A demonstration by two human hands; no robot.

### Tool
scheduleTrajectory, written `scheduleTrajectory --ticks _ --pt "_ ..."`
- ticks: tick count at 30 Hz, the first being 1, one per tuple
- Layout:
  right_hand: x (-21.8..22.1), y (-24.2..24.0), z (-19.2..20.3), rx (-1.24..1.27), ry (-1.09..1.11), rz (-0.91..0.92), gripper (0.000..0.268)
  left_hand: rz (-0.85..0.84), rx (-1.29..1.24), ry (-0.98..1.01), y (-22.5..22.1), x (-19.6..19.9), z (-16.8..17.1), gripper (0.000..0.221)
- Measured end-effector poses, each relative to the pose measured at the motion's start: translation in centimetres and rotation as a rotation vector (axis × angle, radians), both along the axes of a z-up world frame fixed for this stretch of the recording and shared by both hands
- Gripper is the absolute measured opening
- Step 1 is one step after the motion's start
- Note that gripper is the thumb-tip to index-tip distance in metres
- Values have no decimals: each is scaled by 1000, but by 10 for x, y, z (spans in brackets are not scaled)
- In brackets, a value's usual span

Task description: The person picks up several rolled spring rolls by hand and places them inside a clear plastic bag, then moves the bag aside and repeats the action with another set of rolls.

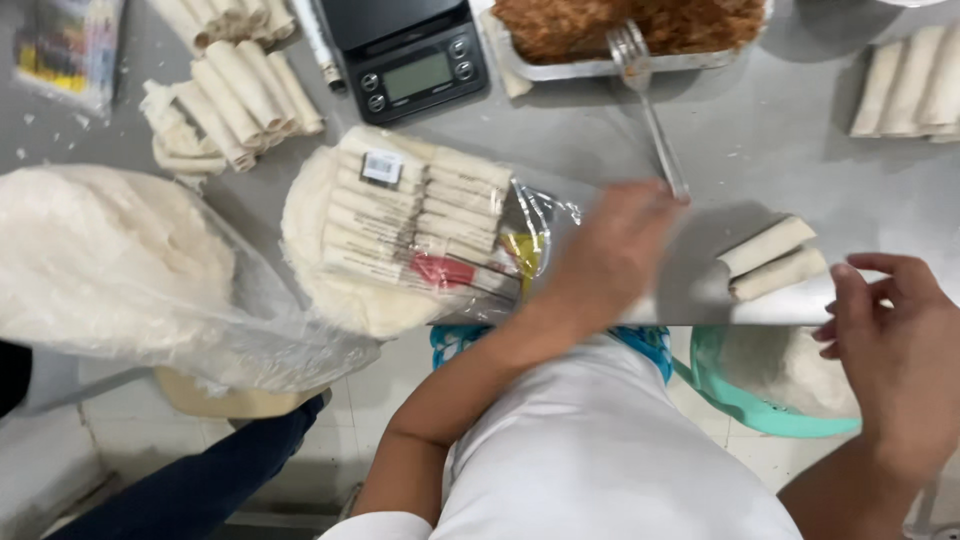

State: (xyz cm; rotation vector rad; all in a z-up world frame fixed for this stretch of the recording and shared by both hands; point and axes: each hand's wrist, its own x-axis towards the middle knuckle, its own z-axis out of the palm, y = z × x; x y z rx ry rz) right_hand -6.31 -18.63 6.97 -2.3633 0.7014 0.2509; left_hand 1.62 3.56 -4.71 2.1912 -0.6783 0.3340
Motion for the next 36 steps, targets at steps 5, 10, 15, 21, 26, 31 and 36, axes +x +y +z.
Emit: scheduleTrajectory --ticks 5,10,15,21,26,31,36 --pt "-4 0 -36 286 -91 -268 35 -194 293 -53 -98 -27 1 34" --pt "2 6 -37 374 -328 -253 28 -227 -194 477 -92 -27 -5 46" --pt "0 -4 -34 660 -486 -342 62 -281 -619 880 -47 -16 58 46" --pt "15 -11 -43 1236 -275 -320 55 -339 -565 374 -21 -3 57 40" --pt "25 7 -40 1158 -196 -283 55 -421 -554 448 -9 -4 54 36" --pt "31 26 -31 1001 -314 -284 54 -202 -742 792 -12 -14 70 41" --pt "34 33 -26 954 -350 -300 51 -129 -954 918 -12 -17 74 49"
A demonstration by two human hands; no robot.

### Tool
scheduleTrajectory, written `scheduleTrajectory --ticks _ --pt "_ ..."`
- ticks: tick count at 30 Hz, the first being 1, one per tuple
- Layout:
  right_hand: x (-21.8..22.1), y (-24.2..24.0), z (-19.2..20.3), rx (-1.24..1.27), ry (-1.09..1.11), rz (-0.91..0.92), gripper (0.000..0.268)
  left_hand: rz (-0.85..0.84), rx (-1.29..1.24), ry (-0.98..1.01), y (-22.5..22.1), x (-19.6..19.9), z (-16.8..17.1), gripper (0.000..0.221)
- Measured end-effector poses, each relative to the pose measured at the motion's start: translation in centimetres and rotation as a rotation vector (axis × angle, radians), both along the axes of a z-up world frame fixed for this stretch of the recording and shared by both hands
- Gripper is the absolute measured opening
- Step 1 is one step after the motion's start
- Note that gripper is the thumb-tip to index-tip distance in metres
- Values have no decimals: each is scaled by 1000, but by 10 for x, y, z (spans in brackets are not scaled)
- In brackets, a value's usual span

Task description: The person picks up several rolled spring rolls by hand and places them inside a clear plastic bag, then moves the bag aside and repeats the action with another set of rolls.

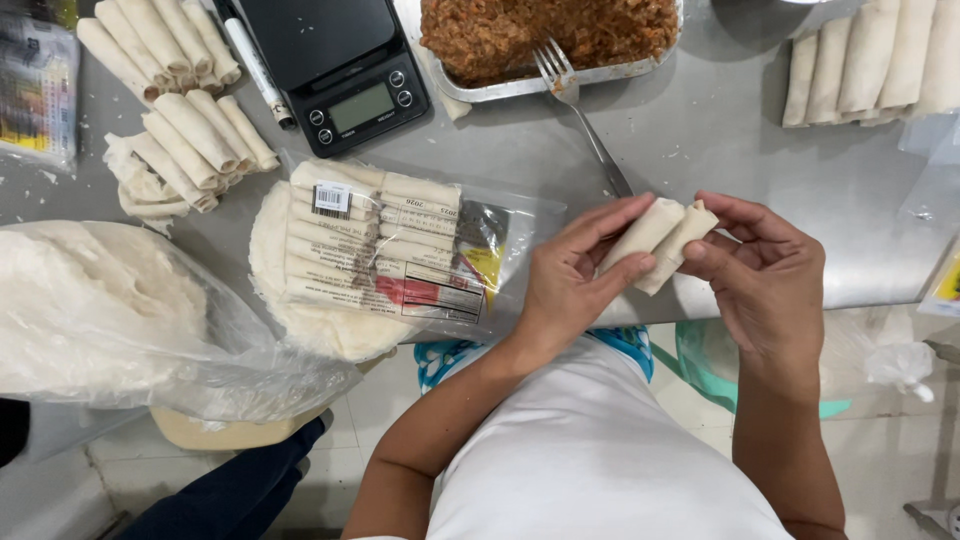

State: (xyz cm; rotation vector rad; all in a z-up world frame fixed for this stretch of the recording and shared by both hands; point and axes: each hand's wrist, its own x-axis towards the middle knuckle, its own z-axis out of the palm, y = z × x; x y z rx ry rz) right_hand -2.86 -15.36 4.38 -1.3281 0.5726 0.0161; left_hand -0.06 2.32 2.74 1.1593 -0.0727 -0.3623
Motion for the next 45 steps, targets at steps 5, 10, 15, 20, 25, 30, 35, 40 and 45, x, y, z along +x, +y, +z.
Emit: scheduleTrajectory --ticks 5,10,15,20,25,30,35,40,45 --pt "-1 5 -8 -34 -56 -14 48 9 359 -250 -3 -8 -5 53" --pt "-1 15 -3 -125 -87 -50 45 26 743 -715 2 -12 -23 74" --pt "2 -23 15 -105 -63 361 64 31 785 -895 17 -16 -8 56" --pt "0 -28 21 -88 188 526 42 -289 760 -922 42 -33 -4 70" --pt "11 -9 22 -203 357 551 47 -398 1349 -672 57 -56 -15 112" --pt "14 49 -3 -103 530 570 44 89 1290 -938 76 -65 -11 54" --pt "7 98 -64 153 145 671 50 408 1103 -1136 62 -60 -12 50" --pt "12 105 -139 228 38 908 58 382 1116 -1166 68 -58 -14 49" --pt "34 112 -200 -223 -216 1070 58 407 1012 -1160 76 -48 16 47"
